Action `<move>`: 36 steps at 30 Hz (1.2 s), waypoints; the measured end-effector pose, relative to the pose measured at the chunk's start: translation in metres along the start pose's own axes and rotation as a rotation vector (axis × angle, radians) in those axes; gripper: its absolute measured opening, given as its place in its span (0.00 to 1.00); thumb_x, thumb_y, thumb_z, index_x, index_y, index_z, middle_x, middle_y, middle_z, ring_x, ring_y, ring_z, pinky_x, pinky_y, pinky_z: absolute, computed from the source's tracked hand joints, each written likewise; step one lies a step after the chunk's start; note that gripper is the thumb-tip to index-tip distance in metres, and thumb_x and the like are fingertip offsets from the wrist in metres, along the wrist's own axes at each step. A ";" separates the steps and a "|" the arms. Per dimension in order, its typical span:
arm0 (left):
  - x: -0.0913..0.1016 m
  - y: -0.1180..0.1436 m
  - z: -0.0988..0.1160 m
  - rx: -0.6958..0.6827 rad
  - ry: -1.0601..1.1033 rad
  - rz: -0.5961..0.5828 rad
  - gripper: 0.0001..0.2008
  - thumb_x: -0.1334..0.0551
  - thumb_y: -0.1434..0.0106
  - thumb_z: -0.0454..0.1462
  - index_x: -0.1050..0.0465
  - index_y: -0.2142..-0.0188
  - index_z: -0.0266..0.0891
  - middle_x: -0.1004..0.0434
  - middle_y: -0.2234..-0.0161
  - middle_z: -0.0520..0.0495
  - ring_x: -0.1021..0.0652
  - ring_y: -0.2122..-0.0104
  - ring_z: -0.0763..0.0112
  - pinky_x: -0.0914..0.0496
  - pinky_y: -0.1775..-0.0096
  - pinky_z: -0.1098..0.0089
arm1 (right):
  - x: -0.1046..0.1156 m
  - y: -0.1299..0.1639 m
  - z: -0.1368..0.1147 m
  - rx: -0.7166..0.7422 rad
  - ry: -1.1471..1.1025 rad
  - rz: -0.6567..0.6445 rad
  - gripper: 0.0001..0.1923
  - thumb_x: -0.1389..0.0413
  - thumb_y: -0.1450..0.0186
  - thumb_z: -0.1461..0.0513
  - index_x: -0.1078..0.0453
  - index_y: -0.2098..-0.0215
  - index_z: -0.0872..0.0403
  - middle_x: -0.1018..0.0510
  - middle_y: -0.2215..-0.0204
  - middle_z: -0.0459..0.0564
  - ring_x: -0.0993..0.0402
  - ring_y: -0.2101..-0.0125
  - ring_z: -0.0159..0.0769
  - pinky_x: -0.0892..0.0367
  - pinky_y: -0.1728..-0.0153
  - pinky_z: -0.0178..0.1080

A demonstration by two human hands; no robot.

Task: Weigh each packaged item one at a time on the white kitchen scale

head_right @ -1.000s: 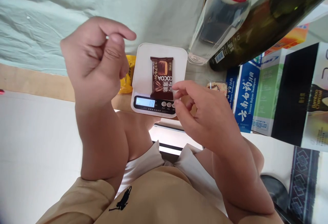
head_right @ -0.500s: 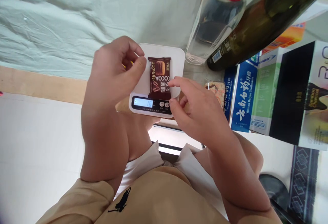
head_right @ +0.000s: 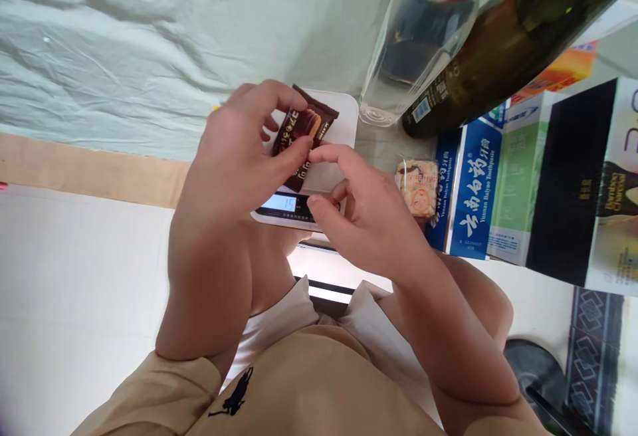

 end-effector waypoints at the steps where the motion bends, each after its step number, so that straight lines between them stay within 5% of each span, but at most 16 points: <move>1: 0.001 0.000 -0.001 -0.001 0.079 0.032 0.11 0.36 0.34 0.31 0.23 0.54 0.47 0.19 0.50 0.47 0.18 0.50 0.57 0.20 0.48 0.54 | 0.000 0.001 -0.001 -0.001 -0.045 -0.003 0.23 0.43 0.35 0.58 0.27 0.41 0.44 0.15 0.50 0.47 0.20 0.71 0.31 0.24 0.73 0.37; 5: 0.018 -0.001 -0.020 -0.017 0.350 0.165 0.10 0.36 0.37 0.28 0.24 0.60 0.46 0.20 0.56 0.51 0.19 0.61 0.67 0.18 0.54 0.57 | 0.001 0.003 -0.006 0.008 -0.123 -0.003 0.21 0.43 0.36 0.61 0.26 0.45 0.45 0.28 0.28 0.50 0.19 0.70 0.29 0.22 0.72 0.36; 10: 0.045 0.001 -0.062 0.112 0.228 0.387 0.09 0.29 0.41 0.35 0.25 0.62 0.45 0.20 0.58 0.52 0.21 0.59 0.66 0.20 0.61 0.58 | 0.004 0.005 -0.004 0.062 -0.097 0.056 0.18 0.41 0.34 0.58 0.25 0.46 0.49 0.24 0.31 0.56 0.21 0.73 0.27 0.23 0.74 0.37; 14: 0.047 0.004 -0.076 0.303 0.184 0.312 0.11 0.28 0.41 0.38 0.24 0.59 0.48 0.19 0.54 0.53 0.24 0.65 0.68 0.26 0.69 0.61 | 0.003 0.004 -0.002 0.083 -0.108 0.080 0.16 0.40 0.33 0.57 0.24 0.48 0.50 0.19 0.38 0.54 0.23 0.71 0.28 0.23 0.71 0.38; 18: 0.042 0.003 -0.077 0.378 0.133 0.216 0.11 0.29 0.38 0.39 0.22 0.55 0.46 0.19 0.51 0.50 0.22 0.62 0.64 0.25 0.66 0.59 | 0.001 0.003 -0.004 0.080 -0.096 0.107 0.14 0.40 0.34 0.58 0.23 0.50 0.47 0.18 0.41 0.52 0.22 0.71 0.29 0.25 0.73 0.37; 27: 0.038 -0.001 -0.072 0.392 0.005 0.116 0.12 0.36 0.35 0.30 0.21 0.55 0.45 0.19 0.51 0.48 0.21 0.55 0.61 0.23 0.49 0.55 | 0.000 0.001 -0.005 0.099 -0.088 0.103 0.13 0.40 0.32 0.56 0.23 0.50 0.48 0.16 0.49 0.51 0.22 0.72 0.30 0.31 0.79 0.34; 36: 0.040 -0.001 -0.071 0.344 0.086 0.173 0.10 0.33 0.36 0.30 0.22 0.56 0.42 0.18 0.51 0.47 0.23 0.54 0.63 0.24 0.53 0.60 | 0.005 0.003 -0.008 0.060 -0.081 0.121 0.14 0.41 0.33 0.62 0.23 0.49 0.51 0.17 0.57 0.51 0.21 0.72 0.30 0.28 0.77 0.33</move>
Point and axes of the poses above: each hand's wrist, its own y-axis away from the middle knuckle, its own x-axis out of the back of the hand, z = x × y, the point moved 1 cm from there along -y, towards the middle knuckle
